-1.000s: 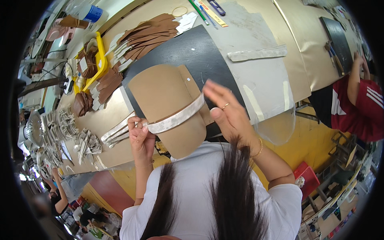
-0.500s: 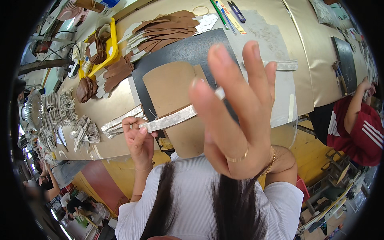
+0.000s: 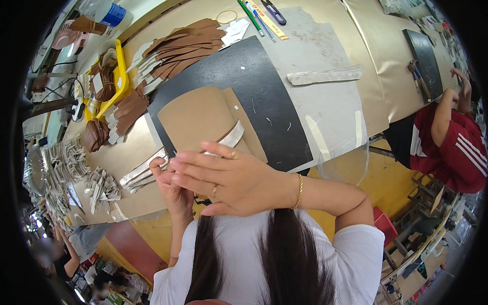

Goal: The person repeatedly picks up a brown leather piece and a white strip, wraps the strip around the leather, and places the assembled unit on the table. The process is repeated continuously with items from nearby piles.

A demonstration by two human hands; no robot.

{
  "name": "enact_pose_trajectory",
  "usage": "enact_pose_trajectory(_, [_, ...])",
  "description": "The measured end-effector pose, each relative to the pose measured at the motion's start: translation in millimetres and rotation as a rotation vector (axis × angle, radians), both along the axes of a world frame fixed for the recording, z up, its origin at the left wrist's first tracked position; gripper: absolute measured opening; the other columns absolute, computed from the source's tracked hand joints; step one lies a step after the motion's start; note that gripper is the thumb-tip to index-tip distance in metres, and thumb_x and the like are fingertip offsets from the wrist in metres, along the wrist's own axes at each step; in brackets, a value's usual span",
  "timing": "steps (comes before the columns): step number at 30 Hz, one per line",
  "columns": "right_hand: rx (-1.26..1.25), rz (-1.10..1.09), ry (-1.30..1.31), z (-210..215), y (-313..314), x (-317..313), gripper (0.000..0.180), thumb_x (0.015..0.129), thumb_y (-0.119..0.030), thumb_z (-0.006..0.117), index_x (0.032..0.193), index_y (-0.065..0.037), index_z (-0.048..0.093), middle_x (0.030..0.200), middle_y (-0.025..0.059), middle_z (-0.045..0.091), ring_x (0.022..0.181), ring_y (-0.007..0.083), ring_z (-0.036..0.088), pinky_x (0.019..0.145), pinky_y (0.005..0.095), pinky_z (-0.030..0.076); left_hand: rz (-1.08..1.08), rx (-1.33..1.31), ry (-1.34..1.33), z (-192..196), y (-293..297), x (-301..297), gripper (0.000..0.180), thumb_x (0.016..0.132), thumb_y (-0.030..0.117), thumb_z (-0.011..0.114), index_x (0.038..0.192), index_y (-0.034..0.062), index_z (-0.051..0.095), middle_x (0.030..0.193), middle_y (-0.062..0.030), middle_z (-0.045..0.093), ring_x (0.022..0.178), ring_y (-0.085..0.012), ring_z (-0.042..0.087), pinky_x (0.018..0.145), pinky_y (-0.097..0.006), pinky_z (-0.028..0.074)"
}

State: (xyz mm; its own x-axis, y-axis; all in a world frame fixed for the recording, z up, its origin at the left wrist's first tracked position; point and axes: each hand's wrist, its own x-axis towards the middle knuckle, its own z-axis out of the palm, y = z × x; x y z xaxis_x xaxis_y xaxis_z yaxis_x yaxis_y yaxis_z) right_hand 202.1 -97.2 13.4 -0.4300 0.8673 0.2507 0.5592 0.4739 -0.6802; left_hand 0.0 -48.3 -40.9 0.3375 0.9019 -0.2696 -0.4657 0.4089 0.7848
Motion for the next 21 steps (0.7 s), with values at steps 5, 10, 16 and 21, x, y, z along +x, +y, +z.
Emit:
enact_pose_trajectory(5, [-0.129,-0.081,0.315,-41.1,-21.4,13.7,0.084,0.089,-0.062,0.036,0.147,-0.002,0.021,0.154,0.018,0.017,0.144,0.0307,0.015,0.115,0.0427,0.008,-0.065,-0.037,-0.076,-3.5,3.5,0.9,0.044,0.086,-0.003,0.062,0.117,0.0134,0.034,0.091,-0.0116,0.057,0.075,-0.0157,0.056,0.071,-0.026,0.047])
enact_pose_trajectory(10, [-0.393,-0.259,0.774,-66.2,-35.9,5.3,0.091,0.09,-0.069,0.02,0.149,-0.005,-0.008,0.157,0.0144,0.006,0.145,0.0308,0.007,0.115,0.0387,0.008,-0.051,-0.057,-0.106,-3.7,2.2,2.4,0.045,0.086,-0.003,0.062,0.117,0.0137,0.035,0.089,-0.0105,0.057,0.073,-0.0154,0.055,0.07,-0.025,0.047])
enact_pose_trajectory(16, [-0.651,-0.383,0.952,-62.8,-34.3,13.3,0.097,0.086,-0.074,0.019,0.145,-0.01,-0.024,0.158,0.0106,0.003,0.145,0.028,0.006,0.115,0.0352,0.01,-0.093,-0.013,-0.102,-9.6,5.6,1.0,0.045,0.086,-0.003,0.061,0.119,0.0135,0.035,0.09,-0.0104,0.057,0.074,-0.0155,0.055,0.07,-0.026,0.047])
enact_pose_trajectory(21, [-0.66,-0.393,1.211,-72.7,-21.3,27.2,0.094,0.09,-0.067,0.031,0.147,-0.011,-0.017,0.157,0.0121,0.009,0.14,0.027,0.026,0.113,0.0405,0.021,-0.088,-0.033,-0.099,-4.1,9.1,-5.2,0.045,0.086,-0.002,0.062,0.121,0.0104,0.036,0.089,-0.0114,0.057,0.074,-0.0161,0.056,0.07,-0.027,0.048])
